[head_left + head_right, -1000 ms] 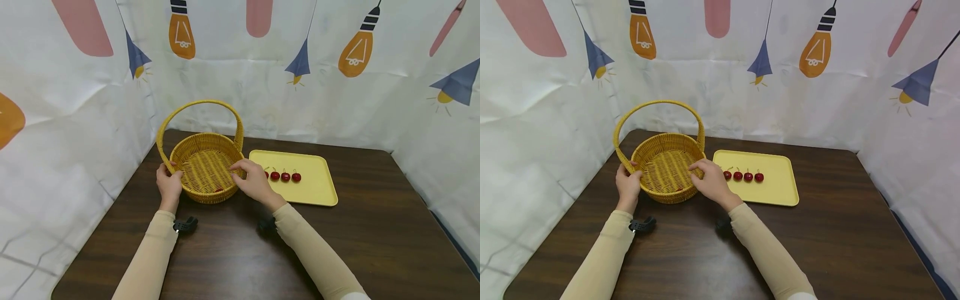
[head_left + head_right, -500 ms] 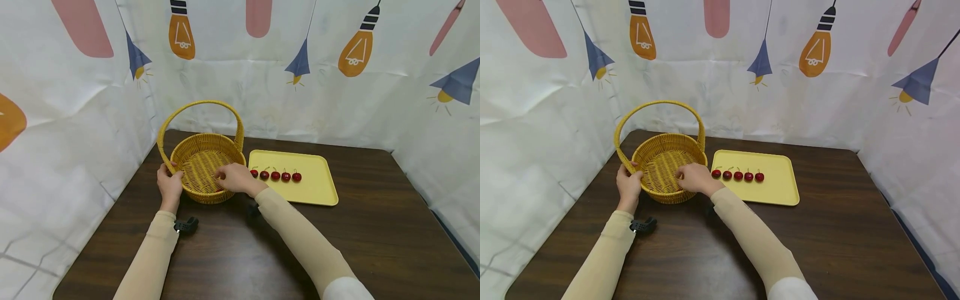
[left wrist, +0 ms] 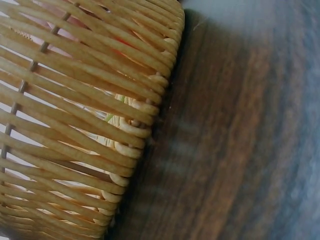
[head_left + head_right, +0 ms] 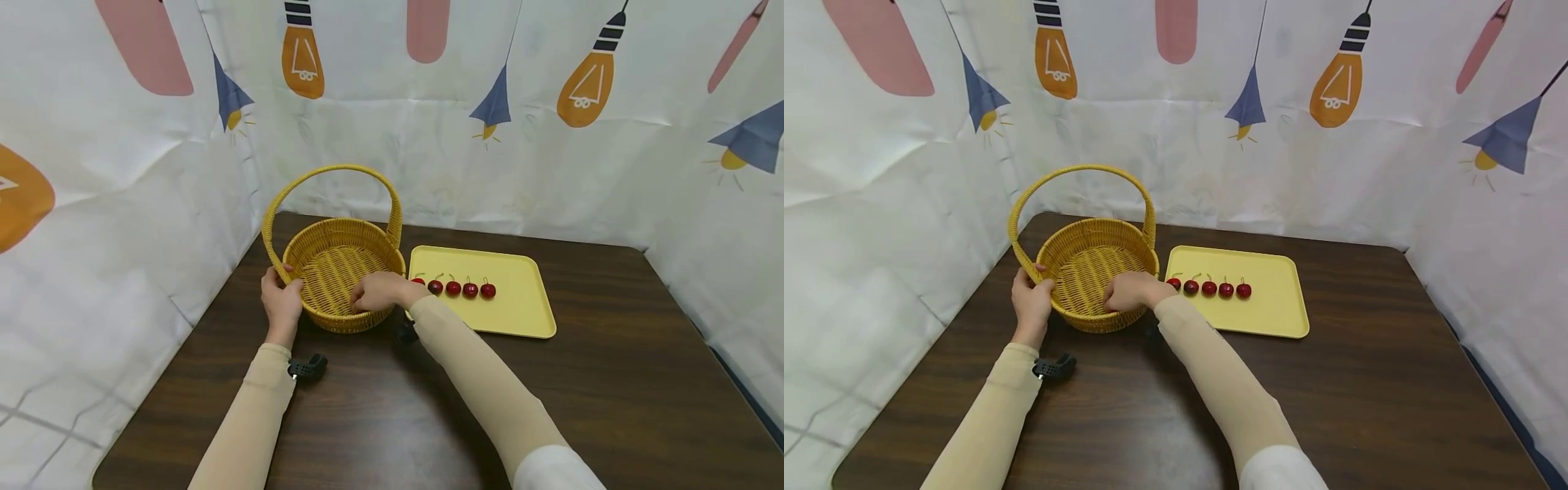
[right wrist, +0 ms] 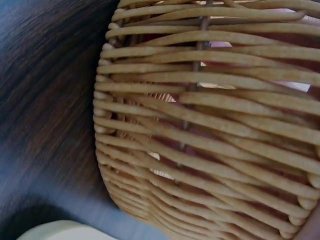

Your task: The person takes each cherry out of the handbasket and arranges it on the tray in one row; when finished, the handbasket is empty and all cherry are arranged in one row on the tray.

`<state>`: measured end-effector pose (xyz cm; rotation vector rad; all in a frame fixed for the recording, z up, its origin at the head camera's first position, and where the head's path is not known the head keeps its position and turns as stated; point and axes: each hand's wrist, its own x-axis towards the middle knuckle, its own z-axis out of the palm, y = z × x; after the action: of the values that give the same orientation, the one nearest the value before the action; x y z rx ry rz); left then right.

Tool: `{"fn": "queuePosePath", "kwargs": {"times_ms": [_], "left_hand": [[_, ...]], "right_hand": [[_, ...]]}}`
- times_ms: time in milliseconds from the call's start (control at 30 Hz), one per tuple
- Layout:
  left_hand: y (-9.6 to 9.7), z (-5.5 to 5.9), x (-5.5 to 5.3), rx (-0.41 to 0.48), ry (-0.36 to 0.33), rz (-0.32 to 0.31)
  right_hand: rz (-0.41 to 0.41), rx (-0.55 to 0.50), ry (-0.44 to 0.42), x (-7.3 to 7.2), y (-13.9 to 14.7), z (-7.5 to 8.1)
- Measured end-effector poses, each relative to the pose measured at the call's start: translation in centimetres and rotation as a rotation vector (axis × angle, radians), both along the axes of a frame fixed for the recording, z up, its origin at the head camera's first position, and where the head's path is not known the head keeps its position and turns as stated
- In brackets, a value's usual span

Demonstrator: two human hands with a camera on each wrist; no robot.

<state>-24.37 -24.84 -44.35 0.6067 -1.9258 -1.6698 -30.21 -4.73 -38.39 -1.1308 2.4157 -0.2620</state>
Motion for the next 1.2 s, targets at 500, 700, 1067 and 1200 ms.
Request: {"fn": "queuePosePath", "kwargs": {"times_ms": [500, 700, 1067, 1200], "left_hand": [[0.1, 0.1, -0.2, -0.002, -0.004, -0.009], [0.0, -0.1, -0.2, 0.008, -0.007, -0.011], [0.2, 0.0, -0.1, -0.002, -0.027, -0.007], [0.3, 0.1, 0.0, -0.009, -0.036, 0.006]], "right_hand": [[0.131, -0.123, -0.099, -0.8, 0.5, -0.3], [0.144, -0.207, -0.119, -0.8, 0.6, -0.5], [0.164, -0.163, -0.198, -0.5, 1.0, -0.1], [0.142, -0.224, -0.236, -0.5, 1.2, -0.2]]}}
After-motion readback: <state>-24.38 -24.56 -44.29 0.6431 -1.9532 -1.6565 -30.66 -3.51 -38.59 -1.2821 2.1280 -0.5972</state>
